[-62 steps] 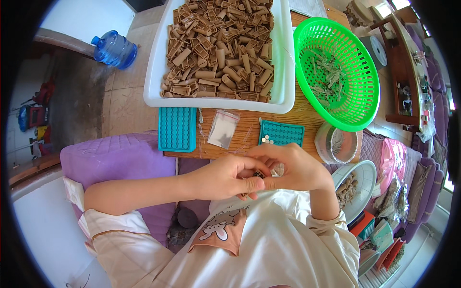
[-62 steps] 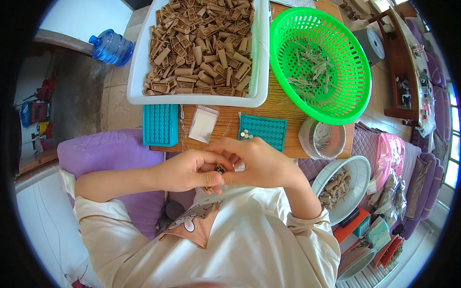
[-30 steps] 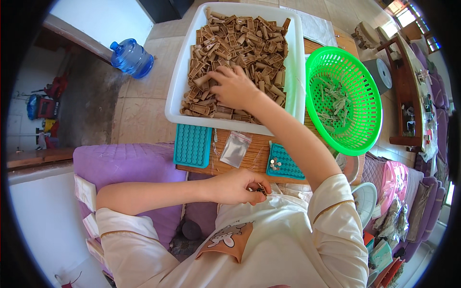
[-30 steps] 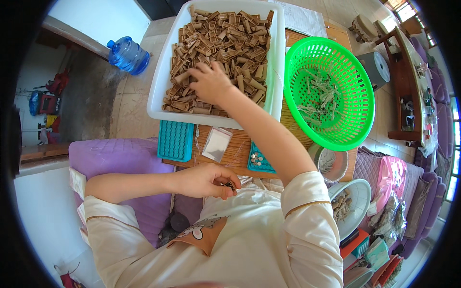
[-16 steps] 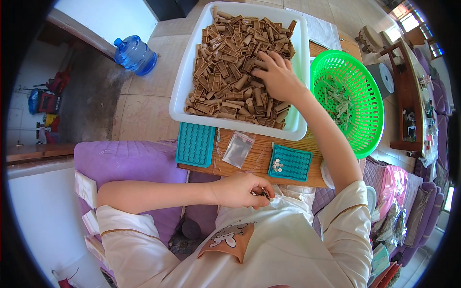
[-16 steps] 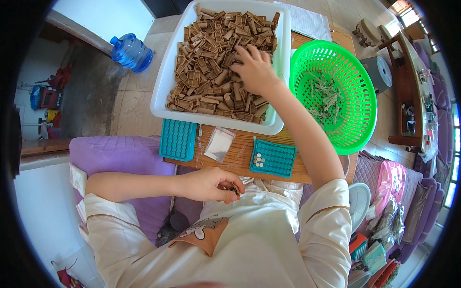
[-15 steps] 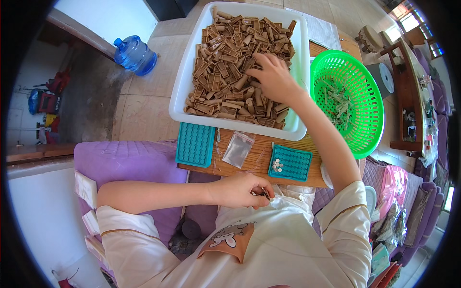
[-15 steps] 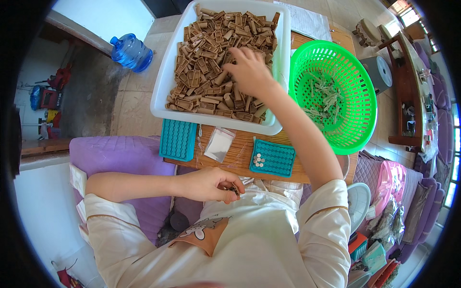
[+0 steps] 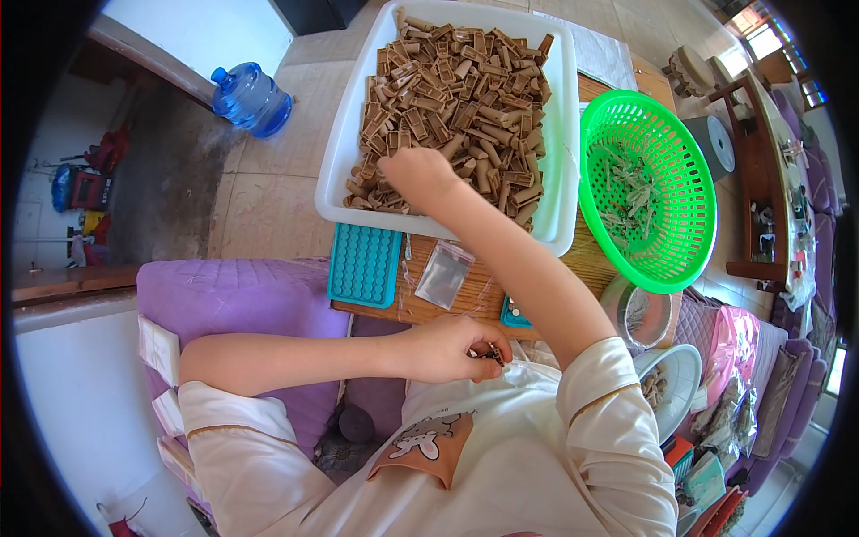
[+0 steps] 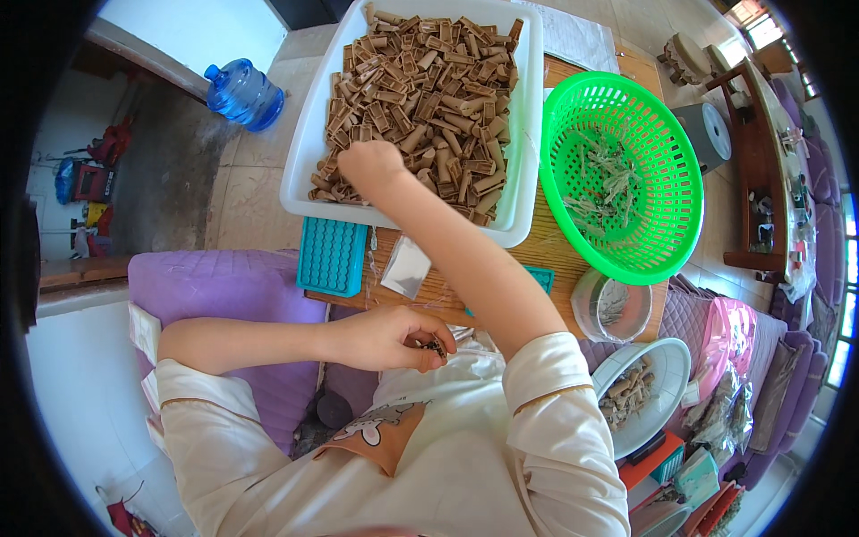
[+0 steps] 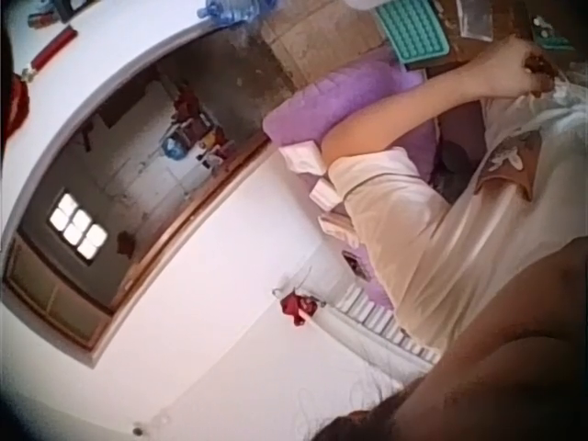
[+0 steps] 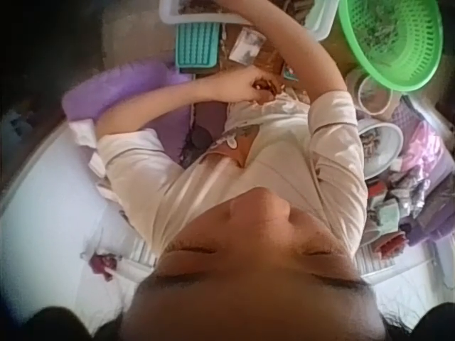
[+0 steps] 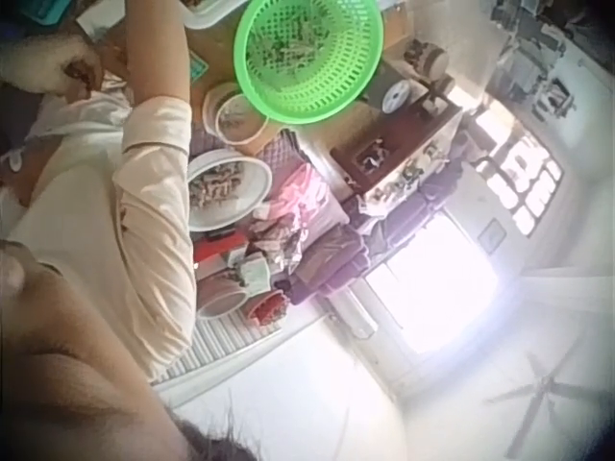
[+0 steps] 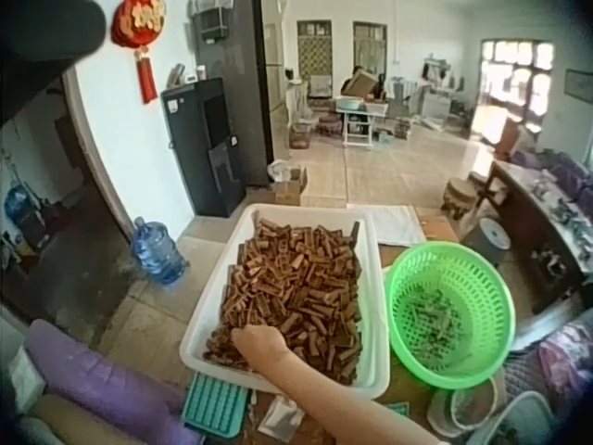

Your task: The person assembles small brown components and white plastic parts by hand, inserting one piece into another.

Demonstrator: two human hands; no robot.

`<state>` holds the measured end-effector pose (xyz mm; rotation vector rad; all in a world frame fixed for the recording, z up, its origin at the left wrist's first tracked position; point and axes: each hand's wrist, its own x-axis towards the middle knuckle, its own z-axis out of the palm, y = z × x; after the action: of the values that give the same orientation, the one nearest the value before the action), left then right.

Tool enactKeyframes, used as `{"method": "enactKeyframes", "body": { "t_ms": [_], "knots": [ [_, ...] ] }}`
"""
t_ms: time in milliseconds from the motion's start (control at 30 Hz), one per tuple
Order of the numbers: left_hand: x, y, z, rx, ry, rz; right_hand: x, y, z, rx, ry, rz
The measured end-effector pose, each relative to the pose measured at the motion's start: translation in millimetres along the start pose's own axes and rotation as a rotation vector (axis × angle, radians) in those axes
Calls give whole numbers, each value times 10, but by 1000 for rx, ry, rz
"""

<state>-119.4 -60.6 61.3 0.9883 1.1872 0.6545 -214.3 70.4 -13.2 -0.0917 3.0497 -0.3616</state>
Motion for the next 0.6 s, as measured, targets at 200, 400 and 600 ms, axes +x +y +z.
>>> {"method": "enactKeyframes", "body": {
  "t_ms": [200, 400, 600],
  "knots": [
    [-15, 44, -40, -14, 16, -71, -275, 586, -235, -110, 14, 185],
    [15, -17, -24, -92, 3, -58, -779, 1064, -247, 117, 436, 131],
    [44, -79, -41, -245, 29, -67, -1289, 622, -562, 544, 380, 243]
  ]
}}
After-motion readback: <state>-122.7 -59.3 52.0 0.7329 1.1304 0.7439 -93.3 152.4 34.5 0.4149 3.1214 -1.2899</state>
